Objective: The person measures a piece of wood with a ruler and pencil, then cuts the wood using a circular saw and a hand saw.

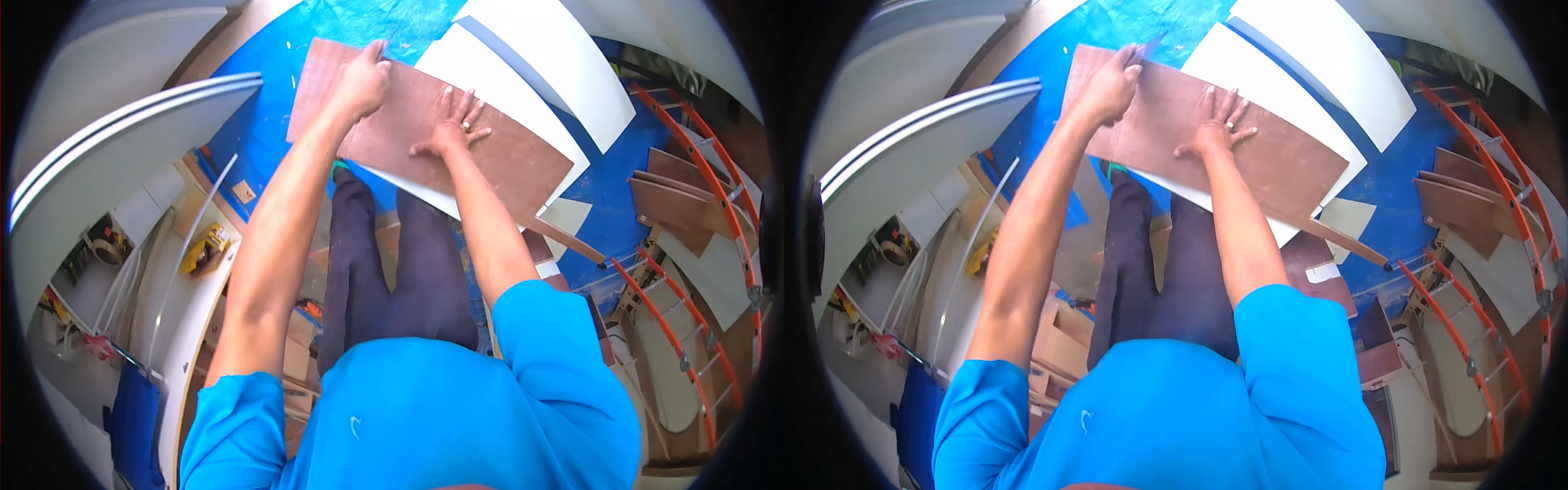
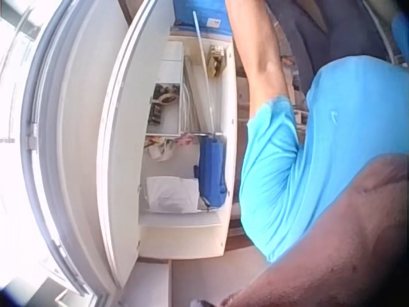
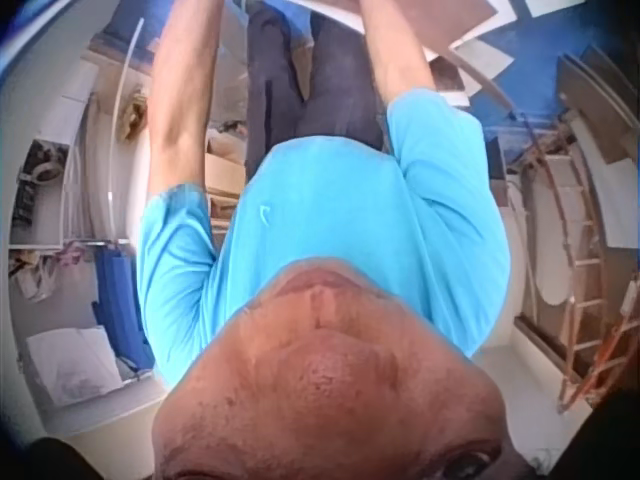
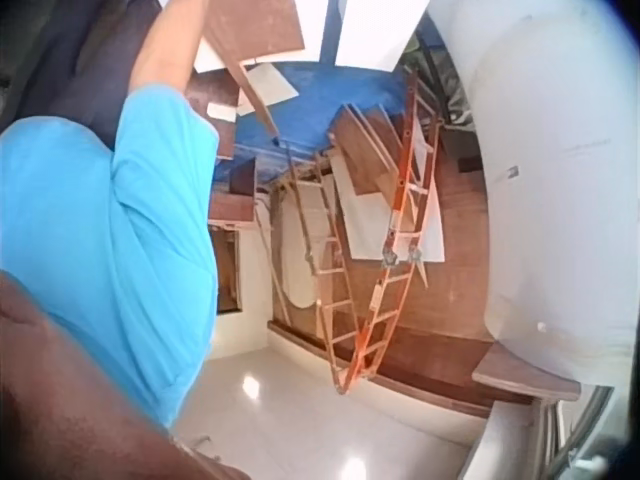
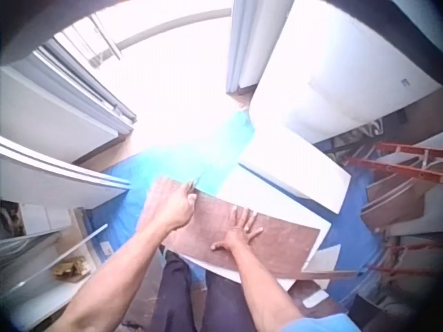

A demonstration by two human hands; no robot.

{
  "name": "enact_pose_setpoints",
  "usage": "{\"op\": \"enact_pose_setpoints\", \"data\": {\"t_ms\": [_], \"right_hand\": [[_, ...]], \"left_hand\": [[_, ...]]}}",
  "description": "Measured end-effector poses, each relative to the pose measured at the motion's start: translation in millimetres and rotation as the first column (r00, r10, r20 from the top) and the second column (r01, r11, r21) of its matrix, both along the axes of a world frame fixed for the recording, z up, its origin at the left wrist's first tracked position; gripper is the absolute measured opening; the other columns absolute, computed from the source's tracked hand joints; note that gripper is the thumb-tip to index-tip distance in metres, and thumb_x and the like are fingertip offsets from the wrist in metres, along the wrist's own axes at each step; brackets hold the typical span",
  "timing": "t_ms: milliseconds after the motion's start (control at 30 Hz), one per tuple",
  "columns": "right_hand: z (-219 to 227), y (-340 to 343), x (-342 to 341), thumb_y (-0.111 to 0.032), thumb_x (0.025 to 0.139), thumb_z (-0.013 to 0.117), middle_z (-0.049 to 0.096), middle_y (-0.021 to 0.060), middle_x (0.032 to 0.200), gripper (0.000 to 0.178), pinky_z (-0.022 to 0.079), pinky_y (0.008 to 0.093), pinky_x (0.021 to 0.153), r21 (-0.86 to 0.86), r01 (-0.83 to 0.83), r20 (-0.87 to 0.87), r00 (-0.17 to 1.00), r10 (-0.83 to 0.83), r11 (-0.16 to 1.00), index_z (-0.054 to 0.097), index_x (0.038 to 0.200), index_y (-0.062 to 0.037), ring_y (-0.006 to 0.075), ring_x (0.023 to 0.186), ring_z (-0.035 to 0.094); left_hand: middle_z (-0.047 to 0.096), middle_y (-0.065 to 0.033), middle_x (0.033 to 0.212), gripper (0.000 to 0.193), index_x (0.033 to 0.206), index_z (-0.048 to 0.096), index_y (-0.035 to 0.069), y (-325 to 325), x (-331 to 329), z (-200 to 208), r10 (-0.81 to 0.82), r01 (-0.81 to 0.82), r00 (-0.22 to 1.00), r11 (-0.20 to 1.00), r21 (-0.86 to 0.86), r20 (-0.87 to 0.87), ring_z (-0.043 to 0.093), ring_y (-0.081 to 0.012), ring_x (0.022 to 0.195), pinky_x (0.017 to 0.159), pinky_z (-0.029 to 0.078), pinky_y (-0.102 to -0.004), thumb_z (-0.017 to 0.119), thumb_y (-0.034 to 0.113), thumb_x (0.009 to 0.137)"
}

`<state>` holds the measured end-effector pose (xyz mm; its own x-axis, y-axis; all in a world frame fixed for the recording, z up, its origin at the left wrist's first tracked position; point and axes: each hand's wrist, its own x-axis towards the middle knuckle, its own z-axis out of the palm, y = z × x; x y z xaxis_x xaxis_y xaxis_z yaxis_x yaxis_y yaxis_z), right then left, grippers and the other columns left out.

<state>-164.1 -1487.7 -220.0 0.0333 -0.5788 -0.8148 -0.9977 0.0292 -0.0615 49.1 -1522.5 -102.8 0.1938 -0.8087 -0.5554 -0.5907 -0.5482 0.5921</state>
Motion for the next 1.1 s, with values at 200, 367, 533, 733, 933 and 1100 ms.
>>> {"op": "enact_pose_setpoints", "data": {"t_ms": [200,367,533,733,933,1100], "right_hand": [[-6,17,-25,-0.057,0.042,0.102,-0.034,0.0243,0.167,0.176,-0.001,0.0887,0.108,0.020,0.034,-0.009,0.999,-0.034,0.999,-0.017,0.167,-0.0248,0.0502,0.152,-0.033],[2,9,-24,-0.057,0.043,0.102,-0.034,0.0238,0.167,0.175,0.000,0.0887,0.108,0.032,0.034,-0.049,0.998,-0.032,0.999,-0.015,0.168,-0.0236,0.0511,0.151,-0.034],[8,-9,12,-0.057,0.043,0.102,-0.034,0.0236,0.168,0.174,0.001,0.0890,0.108,-0.022,-0.006,0.040,0.999,0.007,1.000,-0.015,0.168,-0.0234,0.0515,0.151,-0.033],[5,0,-2,-0.058,0.044,0.102,-0.034,0.0249,0.167,0.175,0.000,0.0887,0.108,0.068,0.004,-0.030,1.000,-0.002,0.998,-0.016,0.167,-0.0232,0.0511,0.151,-0.034],[-4,6,-19,-0.056,0.042,0.103,-0.036,0.0264,0.166,0.177,-0.003,0.0887,0.107,0.023,0.044,-0.003,0.999,-0.044,0.999,-0.018,0.167,-0.0222,0.0519,0.149,-0.037],[0,11,-11,-0.057,0.041,0.103,-0.036,0.0272,0.166,0.178,-0.004,0.0890,0.106,0.006,0.025,0.037,0.999,-0.025,1.000,-0.018,0.167,-0.0210,0.0525,0.149,-0.036]], "left_hand": [[0.062,-0.0232,0.144,0.050,0.154,0.046,0.007,143,3,174,0.033,-0.032,0.998,0.999,0.006,-0.045,0.063,-0.0399,0.129,0.104,0.051,-0.0441,0.054,0.009,0.105],[0.066,-0.0229,0.139,0.052,0.156,0.045,0.008,185,1,200,0.037,-0.036,0.999,0.997,0.063,-0.017,0.073,-0.0392,0.110,0.091,0.056,-0.0442,0.054,0.006,0.105],[0.066,-0.0299,0.130,0.047,0.151,0.052,0.010,75,10,-20,0.111,-0.106,0.993,0.986,-0.126,0.034,0.063,-0.0470,0.122,0.102,0.051,-0.0472,0.055,0.022,0.106],[0.065,-0.0283,0.136,0.051,0.157,0.044,0.010,94,8,80,0.027,-0.024,0.999,0.992,0.123,-0.026,0.062,-0.0396,0.131,0.105,0.050,-0.0421,0.054,0.022,0.108],[0.068,-0.0247,0.134,0.056,0.155,0.046,0.005,192,9,252,0.085,-0.080,0.996,0.968,0.236,-0.010,0.072,-0.0384,0.114,0.095,0.056,-0.0447,0.056,0.001,0.100],[0.066,-0.0299,0.129,0.050,0.156,0.047,0.020,109,9,50,0.047,-0.050,0.999,0.977,0.208,0.022,0.069,-0.0467,0.112,0.092,0.055,-0.0510,0.051,0.027,0.107]]}}
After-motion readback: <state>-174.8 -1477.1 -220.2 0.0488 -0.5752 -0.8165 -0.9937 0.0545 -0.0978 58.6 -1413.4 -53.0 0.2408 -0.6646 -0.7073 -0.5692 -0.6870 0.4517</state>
